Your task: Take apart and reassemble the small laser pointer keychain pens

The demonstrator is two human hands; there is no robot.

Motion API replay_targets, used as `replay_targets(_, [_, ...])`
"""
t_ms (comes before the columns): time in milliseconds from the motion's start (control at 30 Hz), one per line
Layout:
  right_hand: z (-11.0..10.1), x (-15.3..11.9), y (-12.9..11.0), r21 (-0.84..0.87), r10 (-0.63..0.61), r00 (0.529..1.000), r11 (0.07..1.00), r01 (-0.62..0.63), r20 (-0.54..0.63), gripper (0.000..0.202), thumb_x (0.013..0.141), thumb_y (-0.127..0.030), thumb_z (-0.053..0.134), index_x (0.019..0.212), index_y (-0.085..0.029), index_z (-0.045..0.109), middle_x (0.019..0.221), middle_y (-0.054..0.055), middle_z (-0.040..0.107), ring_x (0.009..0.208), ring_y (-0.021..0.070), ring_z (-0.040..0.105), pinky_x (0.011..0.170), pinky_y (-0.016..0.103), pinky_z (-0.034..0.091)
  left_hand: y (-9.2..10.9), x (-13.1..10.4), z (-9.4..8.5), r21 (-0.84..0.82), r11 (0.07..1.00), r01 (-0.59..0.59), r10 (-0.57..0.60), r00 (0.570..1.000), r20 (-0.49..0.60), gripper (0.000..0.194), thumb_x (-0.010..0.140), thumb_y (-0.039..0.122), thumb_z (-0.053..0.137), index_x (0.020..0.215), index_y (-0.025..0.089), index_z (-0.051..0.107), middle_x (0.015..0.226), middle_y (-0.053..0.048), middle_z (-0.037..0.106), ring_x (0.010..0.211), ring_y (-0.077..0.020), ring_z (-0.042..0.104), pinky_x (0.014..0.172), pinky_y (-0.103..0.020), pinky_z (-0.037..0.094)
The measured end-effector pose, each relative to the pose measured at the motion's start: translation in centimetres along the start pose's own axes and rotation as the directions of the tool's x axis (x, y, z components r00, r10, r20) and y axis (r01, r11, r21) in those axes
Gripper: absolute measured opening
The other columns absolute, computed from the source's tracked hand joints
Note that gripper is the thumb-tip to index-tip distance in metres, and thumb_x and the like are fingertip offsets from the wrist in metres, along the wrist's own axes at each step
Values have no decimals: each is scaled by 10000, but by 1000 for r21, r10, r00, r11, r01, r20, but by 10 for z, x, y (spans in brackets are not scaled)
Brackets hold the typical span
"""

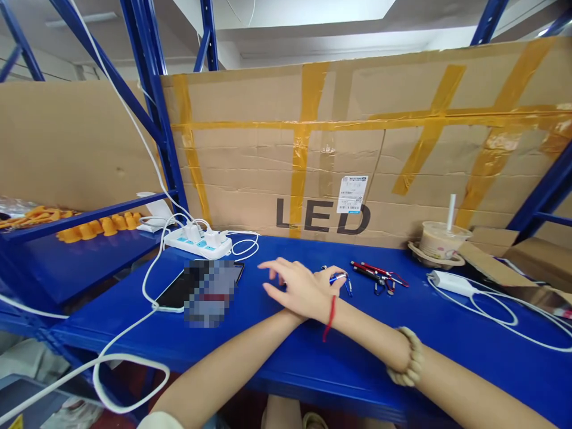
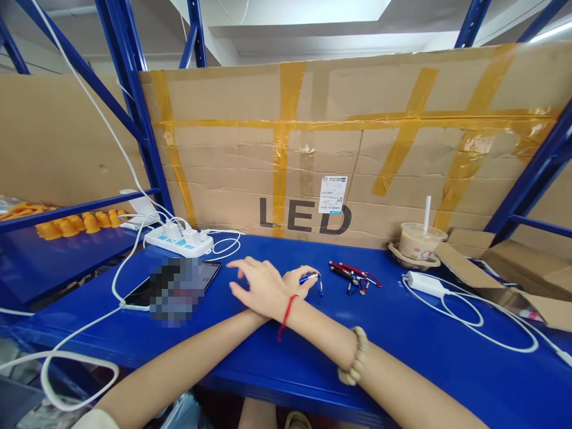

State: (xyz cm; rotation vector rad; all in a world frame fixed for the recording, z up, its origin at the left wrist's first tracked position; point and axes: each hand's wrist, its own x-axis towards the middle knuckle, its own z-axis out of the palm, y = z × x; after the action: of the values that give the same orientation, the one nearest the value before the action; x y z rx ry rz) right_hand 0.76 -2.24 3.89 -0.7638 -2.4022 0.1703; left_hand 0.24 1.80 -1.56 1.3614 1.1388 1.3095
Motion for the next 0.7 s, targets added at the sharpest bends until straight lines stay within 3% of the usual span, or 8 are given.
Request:
replay_targets(133, [34, 46, -38, 153, -113, 966, 985, 79, 231, 430, 742, -274, 534, 1168, -256, 486, 842, -23, 633, 799, 163, 575, 614, 252, 394, 3, -2, -9, 315, 923, -222, 173, 969, 177, 193, 738, 230, 533, 889, 249, 653, 928, -21, 659, 935, -218, 570, 876, -310, 390])
replay_targets(300, [70, 80, -70, -48, -212, 939, 971, 234, 271, 472, 735, -248, 455, 1203, -187, 477, 968, 64, 622, 789, 211, 600, 598, 304, 429, 6, -3, -16, 461, 841, -283, 180, 950, 254, 262, 799, 323, 444, 996, 272, 609, 1003, 9, 654, 944, -189, 583, 858, -295, 419])
replay_targets(467, [90, 90, -72, -112, -216, 935, 960, 256, 281, 444, 743, -302, 421, 1158, -178, 515, 967, 72, 610, 811, 228, 604, 675, 358, 442, 7, -2, -21, 492, 819, -296, 152, 938, 311, 284, 821, 348, 407, 1028, 275, 586, 1028, 23, 644, 959, -170, 579, 862, -280, 428])
replay_targets(700, [93, 91, -66, -36, -205, 921, 973, 230, 331, 514, 724, -329, 442, 1228, -230, 441, 981, 52, 598, 800, 201, 599, 690, 331, 439, 7, -3, -24, 447, 835, -320, 196, 933, 302, 274, 826, 341, 405, 1029, 282, 579, 1002, 24, 651, 931, -172, 590, 839, -279, 444])
